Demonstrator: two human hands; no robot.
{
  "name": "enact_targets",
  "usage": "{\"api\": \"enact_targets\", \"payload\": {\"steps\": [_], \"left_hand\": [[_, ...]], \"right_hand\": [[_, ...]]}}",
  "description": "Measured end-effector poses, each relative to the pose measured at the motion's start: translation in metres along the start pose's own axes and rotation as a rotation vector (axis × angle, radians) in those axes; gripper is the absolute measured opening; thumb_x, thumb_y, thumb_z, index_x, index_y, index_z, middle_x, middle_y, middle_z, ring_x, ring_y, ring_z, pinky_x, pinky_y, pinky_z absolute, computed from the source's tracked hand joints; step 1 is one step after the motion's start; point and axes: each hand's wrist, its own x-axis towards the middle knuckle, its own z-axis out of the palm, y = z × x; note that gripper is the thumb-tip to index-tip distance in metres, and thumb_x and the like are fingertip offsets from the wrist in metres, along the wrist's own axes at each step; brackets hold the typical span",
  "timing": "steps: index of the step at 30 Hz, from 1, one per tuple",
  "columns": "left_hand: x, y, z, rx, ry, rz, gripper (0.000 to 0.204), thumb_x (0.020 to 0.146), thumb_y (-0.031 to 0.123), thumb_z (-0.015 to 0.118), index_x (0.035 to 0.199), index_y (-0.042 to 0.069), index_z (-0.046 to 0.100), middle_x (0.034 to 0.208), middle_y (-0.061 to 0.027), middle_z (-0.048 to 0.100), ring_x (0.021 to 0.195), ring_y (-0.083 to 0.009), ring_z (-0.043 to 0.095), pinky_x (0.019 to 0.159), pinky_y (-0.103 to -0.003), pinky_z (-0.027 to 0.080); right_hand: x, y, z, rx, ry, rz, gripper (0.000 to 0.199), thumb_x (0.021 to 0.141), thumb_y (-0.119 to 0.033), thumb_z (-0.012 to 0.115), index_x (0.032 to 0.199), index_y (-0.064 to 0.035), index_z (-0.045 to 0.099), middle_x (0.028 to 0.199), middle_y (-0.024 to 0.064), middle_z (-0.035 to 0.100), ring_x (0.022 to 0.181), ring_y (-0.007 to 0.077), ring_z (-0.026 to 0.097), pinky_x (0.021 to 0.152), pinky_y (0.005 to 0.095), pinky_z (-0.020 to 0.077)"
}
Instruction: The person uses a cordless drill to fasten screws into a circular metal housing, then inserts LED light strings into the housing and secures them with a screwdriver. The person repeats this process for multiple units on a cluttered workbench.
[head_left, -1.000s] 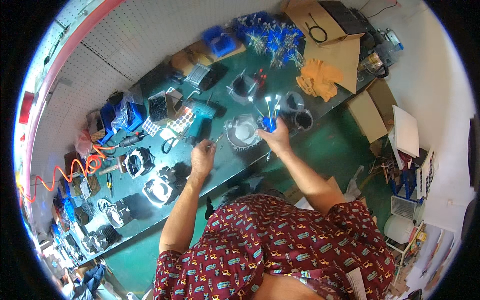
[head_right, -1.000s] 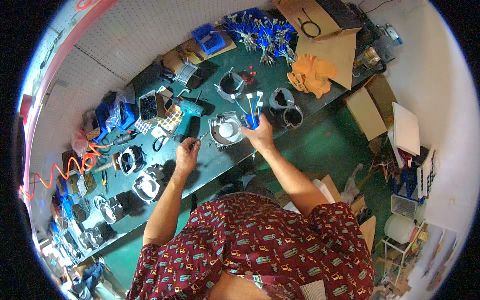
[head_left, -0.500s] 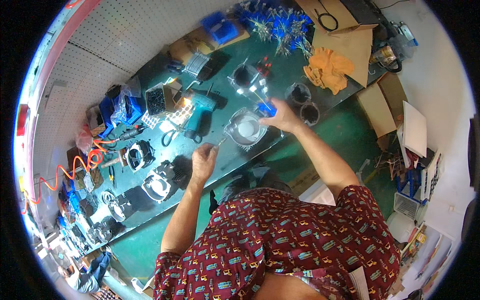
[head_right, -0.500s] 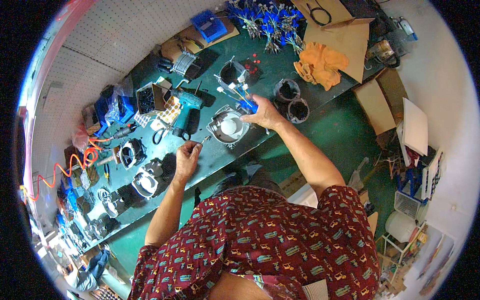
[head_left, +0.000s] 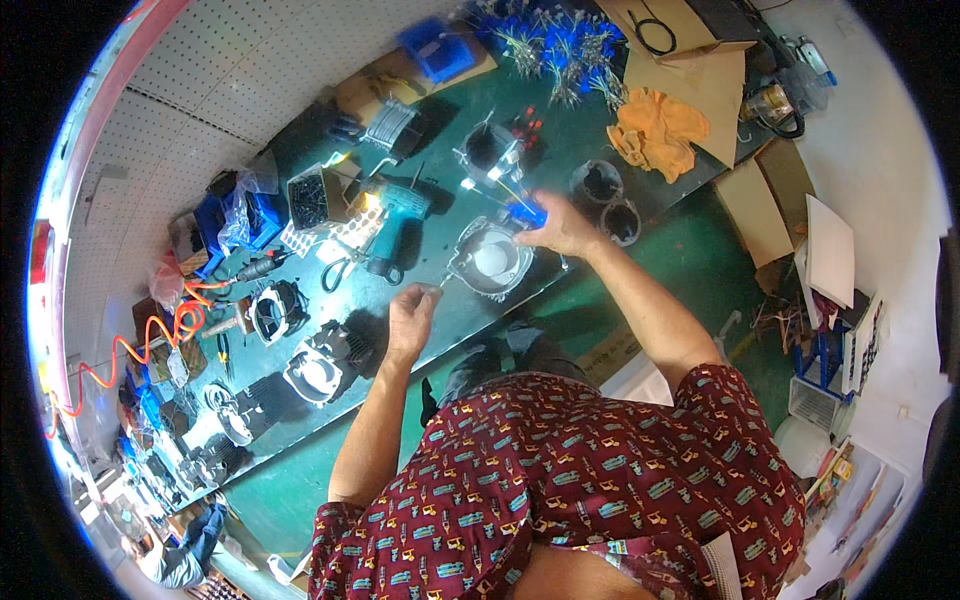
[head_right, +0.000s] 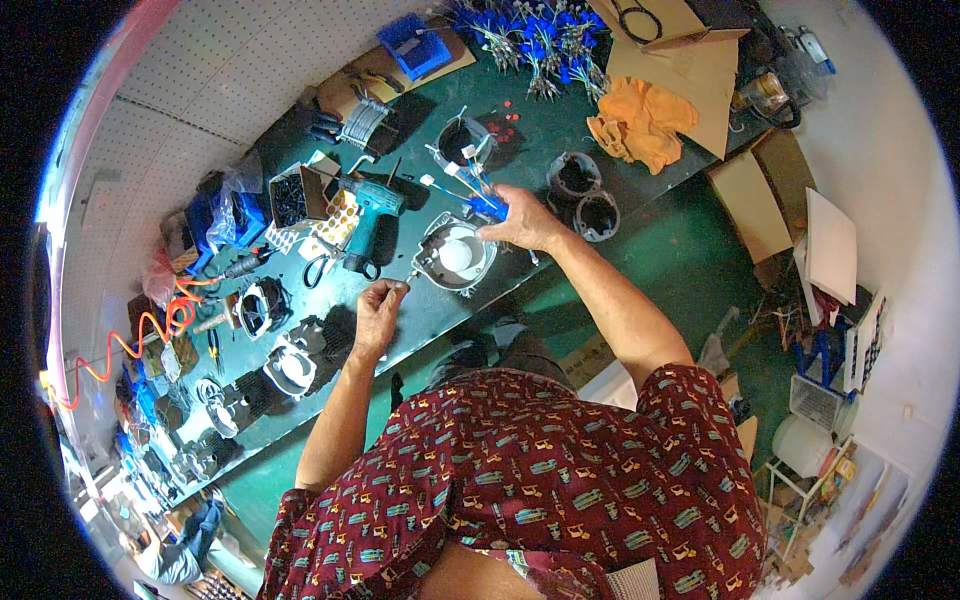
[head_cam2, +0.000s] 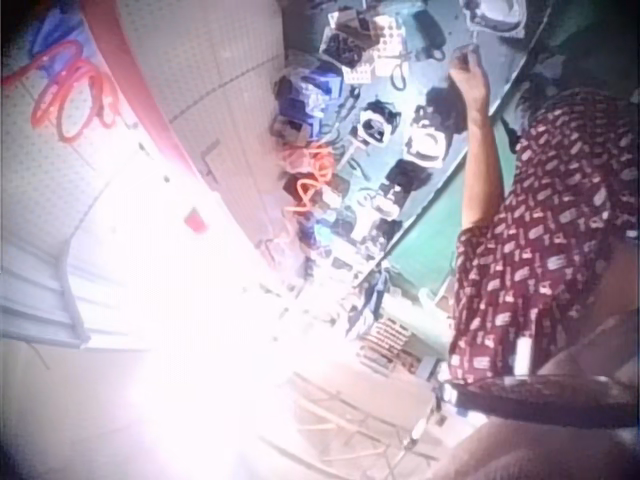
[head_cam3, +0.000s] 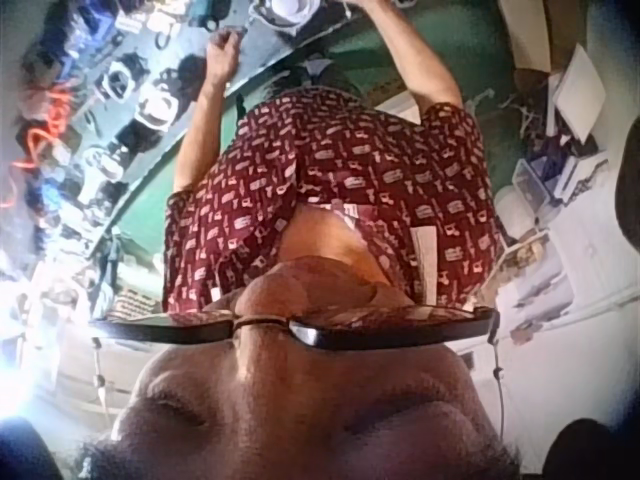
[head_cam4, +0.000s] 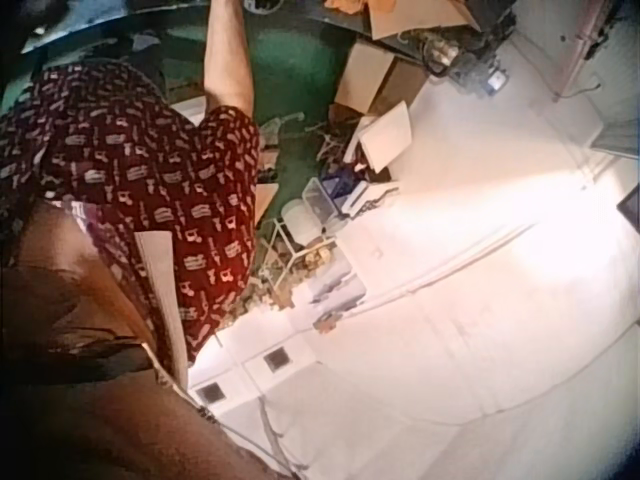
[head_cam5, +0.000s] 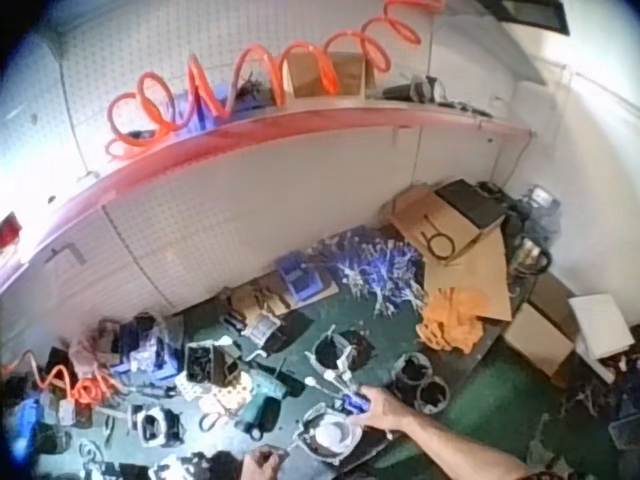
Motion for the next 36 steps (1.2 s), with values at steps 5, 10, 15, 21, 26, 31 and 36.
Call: {"api": "enact_targets", "payload": {"steps": [5, 10, 15, 21, 26, 31, 36], "left_hand": [[0.009, 0.011, 0.007, 0.010, -0.073, -0.091, 0.020, 0.097, 0.022, 0.064, 0.090, 0.004, 0.068, 0.067, 0.0088, 0.051, 0.060, -0.0023, 0.040, 0.053, -0.023, 0.031], [0.009, 0.025, 0.000, -0.055, -0.135, -0.201, 0.019, 0.098, 0.021, 0.062, 0.091, 0.005, 0.069, 0.059, 0.0098, 0.044, 0.050, -0.0020, 0.032, 0.045, -0.023, 0.024], [0.006, 0.017, -0.002, -0.031, -0.124, -0.120, 0.019, 0.098, 0.020, 0.062, 0.089, 0.005, 0.068, 0.061, 0.0091, 0.047, 0.050, -0.0016, 0.034, 0.045, -0.023, 0.025], [-0.002, -0.002, 0.005, -0.080, -0.045, -0.087, 0.019, 0.098, 0.020, 0.063, 0.088, 0.005, 0.068, 0.062, 0.0097, 0.048, 0.051, -0.0014, 0.034, 0.046, -0.023, 0.025], [-0.005, 0.004, 0.001, -0.045, -0.067, -0.024, 0.020, 0.097, 0.018, 0.063, 0.088, 0.002, 0.067, 0.072, 0.0059, 0.055, 0.067, -0.0043, 0.045, 0.060, -0.024, 0.037], [0.010, 0.009, 0.005, -0.003, -0.105, -0.086, 0.017, 0.097, 0.015, 0.064, 0.086, 0.001, 0.067, 0.075, 0.0049, 0.057, 0.071, -0.0051, 0.047, 0.064, -0.026, 0.040], [0.016, 0.017, -0.001, 0.051, -0.156, -0.050, 0.017, 0.095, 0.015, 0.064, 0.085, 0.002, 0.067, 0.074, 0.0055, 0.057, 0.069, -0.0048, 0.047, 0.063, -0.025, 0.039]], "right_hand": [[0.001, -0.002, -0.002, -0.116, -0.003, 0.000, 0.053, 0.072, -0.020, 0.087, 0.117, -0.0044, 0.063, 0.098, 0.0047, 0.068, 0.086, 0.0134, 0.060, 0.083, 0.0317, 0.0510], [0.001, -0.004, 0.000, -0.087, 0.002, -0.012, 0.052, 0.072, -0.019, 0.086, 0.117, -0.0039, 0.063, 0.099, 0.0043, 0.068, 0.087, 0.0131, 0.060, 0.084, 0.0318, 0.0508], [0.001, -0.005, 0.000, -0.123, -0.001, 0.027, 0.053, 0.072, -0.020, 0.088, 0.117, -0.0039, 0.063, 0.099, 0.0046, 0.067, 0.088, 0.0129, 0.060, 0.084, 0.0315, 0.0506], [0.002, -0.007, 0.001, -0.085, -0.009, 0.032, 0.055, 0.073, -0.020, 0.088, 0.119, -0.0037, 0.062, 0.100, 0.0042, 0.067, 0.088, 0.0136, 0.060, 0.084, 0.0312, 0.0503], [0.001, -0.009, 0.001, -0.051, -0.016, 0.053, 0.056, 0.073, -0.019, 0.088, 0.120, -0.0040, 0.062, 0.102, 0.0041, 0.067, 0.089, 0.0139, 0.061, 0.085, 0.0315, 0.0506], [0.002, -0.003, 0.000, -0.055, -0.017, 0.049, 0.056, 0.073, -0.019, 0.087, 0.121, -0.0048, 0.062, 0.102, 0.0042, 0.068, 0.090, 0.0140, 0.061, 0.086, 0.0317, 0.0506], [0.001, -0.010, 0.000, -0.126, -0.016, 0.057, 0.057, 0.073, -0.019, 0.087, 0.122, -0.0047, 0.062, 0.103, 0.0046, 0.068, 0.091, 0.0141, 0.061, 0.087, 0.0317, 0.0502]]}}
